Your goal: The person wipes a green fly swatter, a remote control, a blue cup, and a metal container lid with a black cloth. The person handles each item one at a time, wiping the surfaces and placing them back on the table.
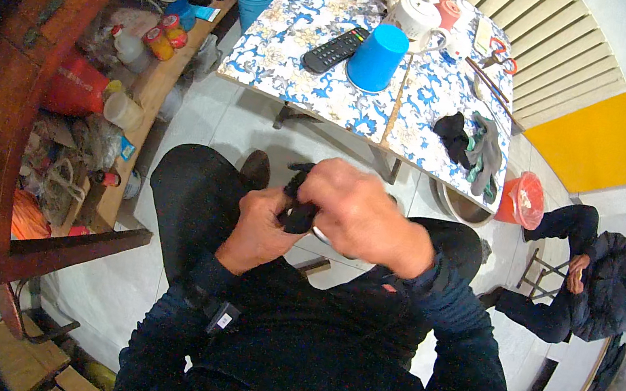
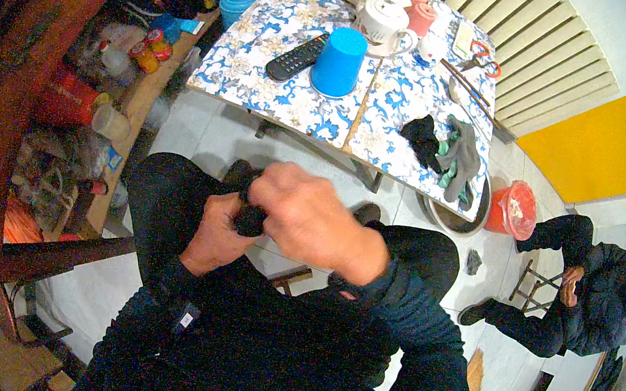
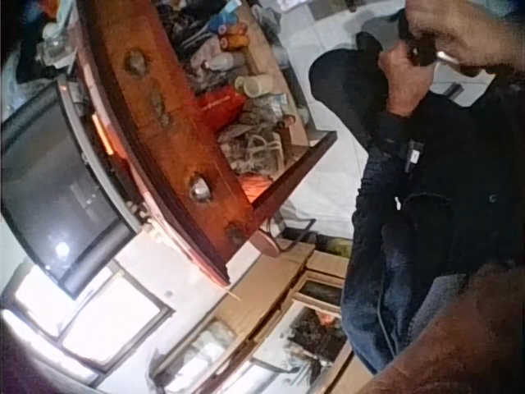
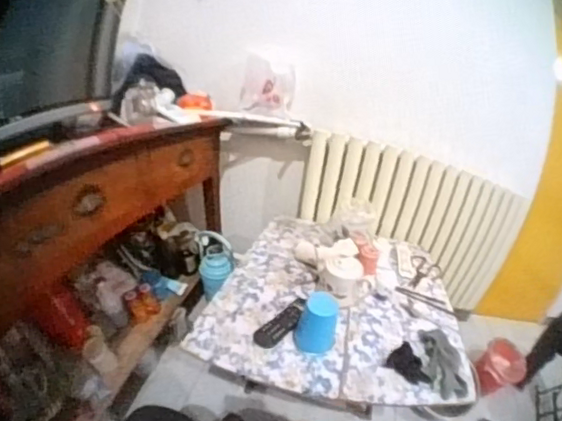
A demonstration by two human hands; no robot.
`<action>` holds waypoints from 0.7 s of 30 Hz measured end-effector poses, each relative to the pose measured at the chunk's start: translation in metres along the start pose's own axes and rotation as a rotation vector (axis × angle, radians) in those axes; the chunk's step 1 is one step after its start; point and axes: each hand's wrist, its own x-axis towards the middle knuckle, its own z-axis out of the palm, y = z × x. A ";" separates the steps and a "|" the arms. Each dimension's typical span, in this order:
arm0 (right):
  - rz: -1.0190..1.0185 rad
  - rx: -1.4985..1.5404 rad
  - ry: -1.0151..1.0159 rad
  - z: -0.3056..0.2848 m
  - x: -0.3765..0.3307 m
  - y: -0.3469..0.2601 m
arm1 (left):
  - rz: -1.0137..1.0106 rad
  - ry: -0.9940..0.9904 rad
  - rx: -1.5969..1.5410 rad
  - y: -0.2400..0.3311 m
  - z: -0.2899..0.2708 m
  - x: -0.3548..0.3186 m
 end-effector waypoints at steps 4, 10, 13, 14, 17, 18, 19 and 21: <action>0.378 -0.107 0.011 -0.021 -0.006 0.029 | -0.157 -0.109 0.112 0.007 -0.014 -0.001; 0.301 0.128 0.116 -0.022 -0.039 0.023 | -0.162 -0.053 0.076 0.013 -0.016 0.005; 0.460 0.030 0.146 -0.026 -0.049 0.025 | -0.236 -0.059 -0.061 0.013 -0.015 0.004; 0.457 0.046 0.165 -0.026 -0.053 0.024 | -0.233 -0.026 -0.079 0.012 -0.015 0.004; 0.464 0.107 0.261 -0.020 -0.065 0.013 | -0.228 0.055 -0.107 0.009 -0.014 0.006; 0.397 0.078 0.317 -0.015 -0.068 0.006 | -0.232 0.072 -0.100 0.008 -0.013 0.007; 0.368 0.059 0.335 -0.012 -0.069 0.001 | -0.255 0.090 -0.069 0.007 -0.012 0.007; 0.310 0.032 0.339 -0.007 -0.066 -0.007 | -0.241 0.096 -0.110 0.005 -0.009 0.007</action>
